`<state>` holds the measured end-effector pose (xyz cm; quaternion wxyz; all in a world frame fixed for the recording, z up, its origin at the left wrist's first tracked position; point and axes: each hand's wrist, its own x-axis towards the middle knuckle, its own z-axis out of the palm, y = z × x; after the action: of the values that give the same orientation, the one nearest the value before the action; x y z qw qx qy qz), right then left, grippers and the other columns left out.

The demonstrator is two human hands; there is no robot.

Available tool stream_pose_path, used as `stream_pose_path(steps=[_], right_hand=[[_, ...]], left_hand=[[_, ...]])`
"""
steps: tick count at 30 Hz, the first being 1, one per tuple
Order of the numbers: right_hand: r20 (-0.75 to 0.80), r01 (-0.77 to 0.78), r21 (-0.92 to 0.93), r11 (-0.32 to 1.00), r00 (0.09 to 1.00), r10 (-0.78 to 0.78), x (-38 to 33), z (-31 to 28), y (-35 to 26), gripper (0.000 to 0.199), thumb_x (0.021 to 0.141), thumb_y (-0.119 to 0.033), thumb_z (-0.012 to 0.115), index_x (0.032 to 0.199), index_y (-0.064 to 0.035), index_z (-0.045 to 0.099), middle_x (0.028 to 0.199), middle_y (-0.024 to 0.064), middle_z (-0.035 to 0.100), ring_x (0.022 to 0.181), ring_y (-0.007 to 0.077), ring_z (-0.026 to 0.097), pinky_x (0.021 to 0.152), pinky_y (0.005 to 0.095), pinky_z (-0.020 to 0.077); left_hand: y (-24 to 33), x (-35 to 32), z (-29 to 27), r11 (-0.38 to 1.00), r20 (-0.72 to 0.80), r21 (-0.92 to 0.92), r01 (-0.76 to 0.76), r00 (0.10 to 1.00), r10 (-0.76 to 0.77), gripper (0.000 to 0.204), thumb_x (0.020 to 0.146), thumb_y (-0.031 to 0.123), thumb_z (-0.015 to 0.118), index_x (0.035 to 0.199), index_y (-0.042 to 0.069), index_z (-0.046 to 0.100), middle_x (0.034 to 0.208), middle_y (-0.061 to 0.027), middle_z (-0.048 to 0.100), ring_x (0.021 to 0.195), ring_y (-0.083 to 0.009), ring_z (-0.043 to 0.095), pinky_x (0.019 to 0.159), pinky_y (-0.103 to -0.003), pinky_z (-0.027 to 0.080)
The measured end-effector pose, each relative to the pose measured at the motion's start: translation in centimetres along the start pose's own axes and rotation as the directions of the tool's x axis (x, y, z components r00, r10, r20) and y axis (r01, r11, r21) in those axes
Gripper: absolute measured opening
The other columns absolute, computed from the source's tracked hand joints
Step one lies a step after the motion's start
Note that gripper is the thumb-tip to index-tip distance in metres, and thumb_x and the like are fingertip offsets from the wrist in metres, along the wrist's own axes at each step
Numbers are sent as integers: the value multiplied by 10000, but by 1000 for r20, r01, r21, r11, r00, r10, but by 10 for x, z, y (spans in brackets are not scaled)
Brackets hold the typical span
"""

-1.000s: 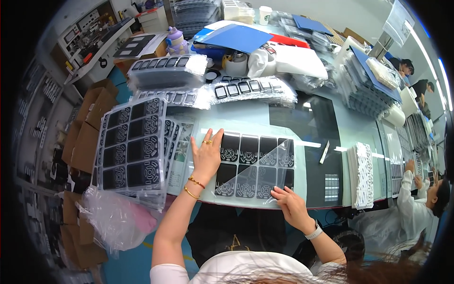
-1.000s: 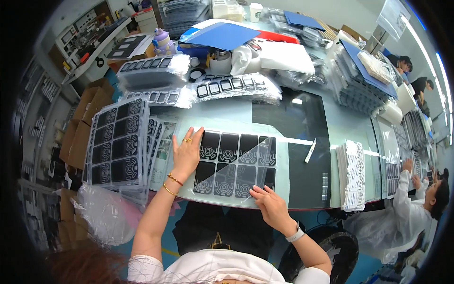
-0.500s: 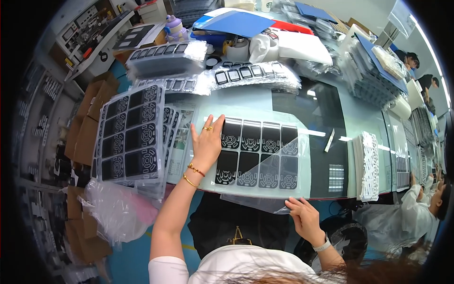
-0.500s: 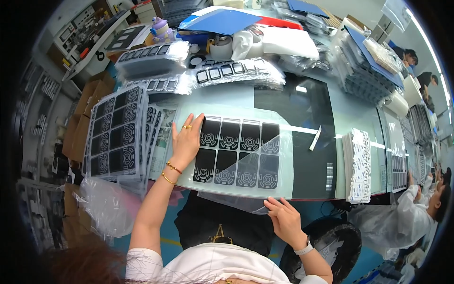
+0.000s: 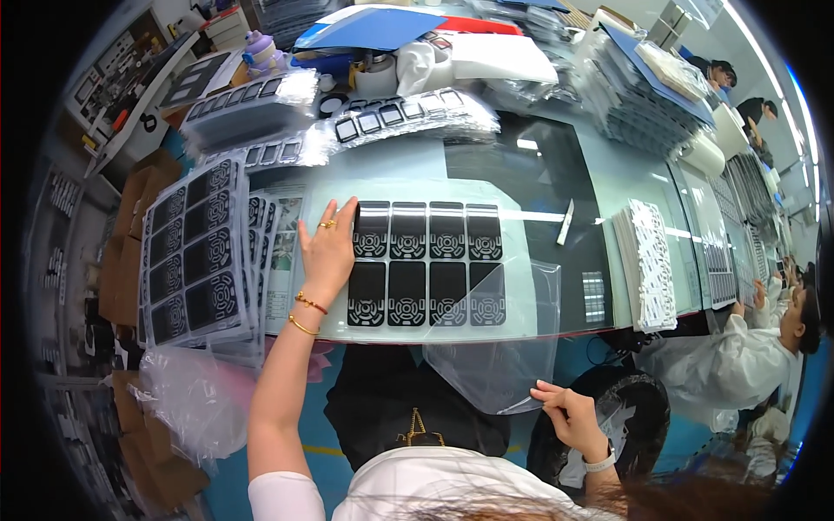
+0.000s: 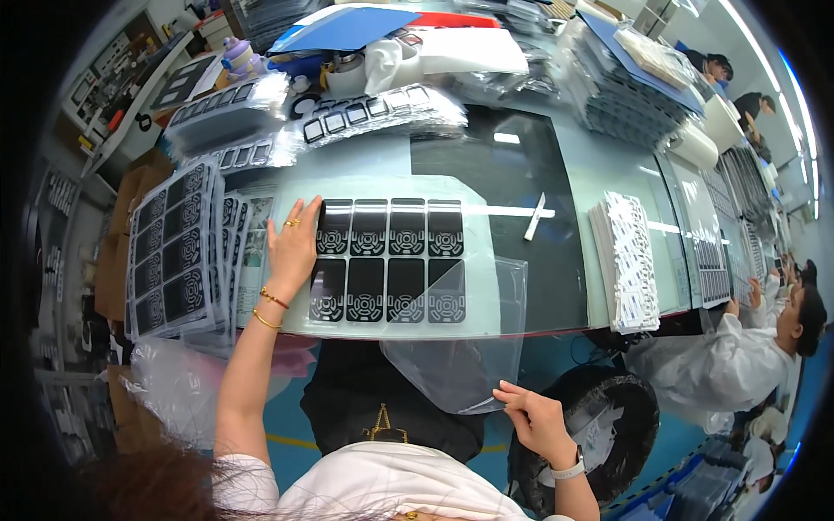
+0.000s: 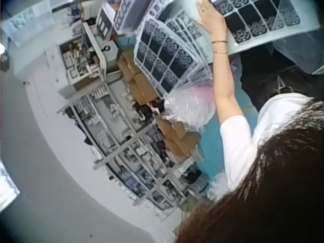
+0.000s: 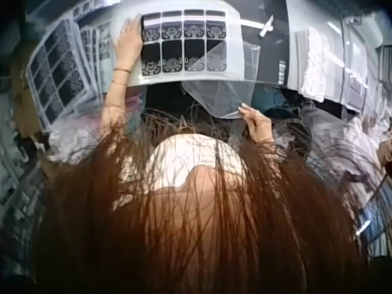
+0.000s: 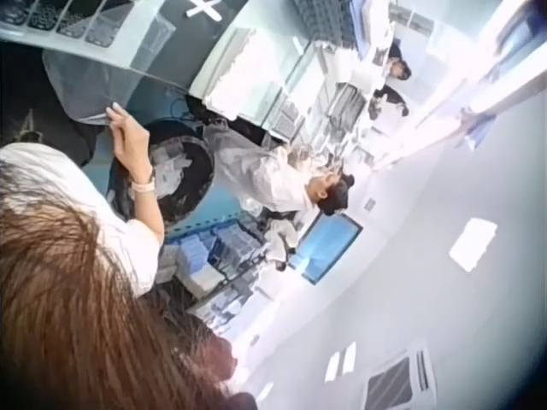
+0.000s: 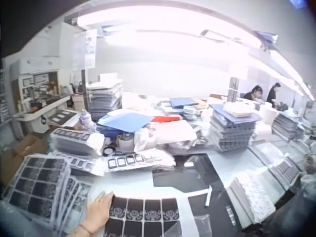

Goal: Inspecting, sorting, and organizing sheets of electronic component labels or stickers on a factory workbench.

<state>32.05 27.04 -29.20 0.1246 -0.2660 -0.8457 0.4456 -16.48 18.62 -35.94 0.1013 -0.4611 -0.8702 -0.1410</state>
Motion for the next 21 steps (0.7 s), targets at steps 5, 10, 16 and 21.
stream_pose_path(steps=[5,10,16,21], right_hand=[[55,-124,77,989,991,120,-9,-19,3,123,882,97,622,879,9,536,1104,215,738,1214,346,647,938,365,551],[71,-500,-320,805,835,546,-74,-64,65,135,885,-14,662,880,17,531,826,153,743,768,279,732,670,364,566],[-112,-545,273,793,800,589,-115,-124,26,97,954,5,566,900,-28,492,731,92,679,613,100,621,508,214,460],[-129,-248,263,932,949,289,-15,-93,-42,76,970,40,518,927,-15,486,748,90,663,607,94,590,536,202,445]], left_hand=[[3,-2,0,1000,15,-6,12,1000,-12,555,981,71,466,1505,253,436,1395,-90,599,1408,-212,466,1142,-636,269],[-1,-3,6,1000,-58,-1,-19,998,19,534,975,75,483,1486,224,435,1297,-26,658,1413,-206,457,1139,-685,222],[-3,6,4,954,-8,-299,4,1000,-6,575,1023,127,452,1576,215,320,1521,-54,499,1463,-244,385,1162,-691,124],[-10,-26,-19,746,-183,-665,-37,976,-115,661,998,240,578,1577,82,300,1582,-183,387,1454,-364,368,1185,-513,236]])
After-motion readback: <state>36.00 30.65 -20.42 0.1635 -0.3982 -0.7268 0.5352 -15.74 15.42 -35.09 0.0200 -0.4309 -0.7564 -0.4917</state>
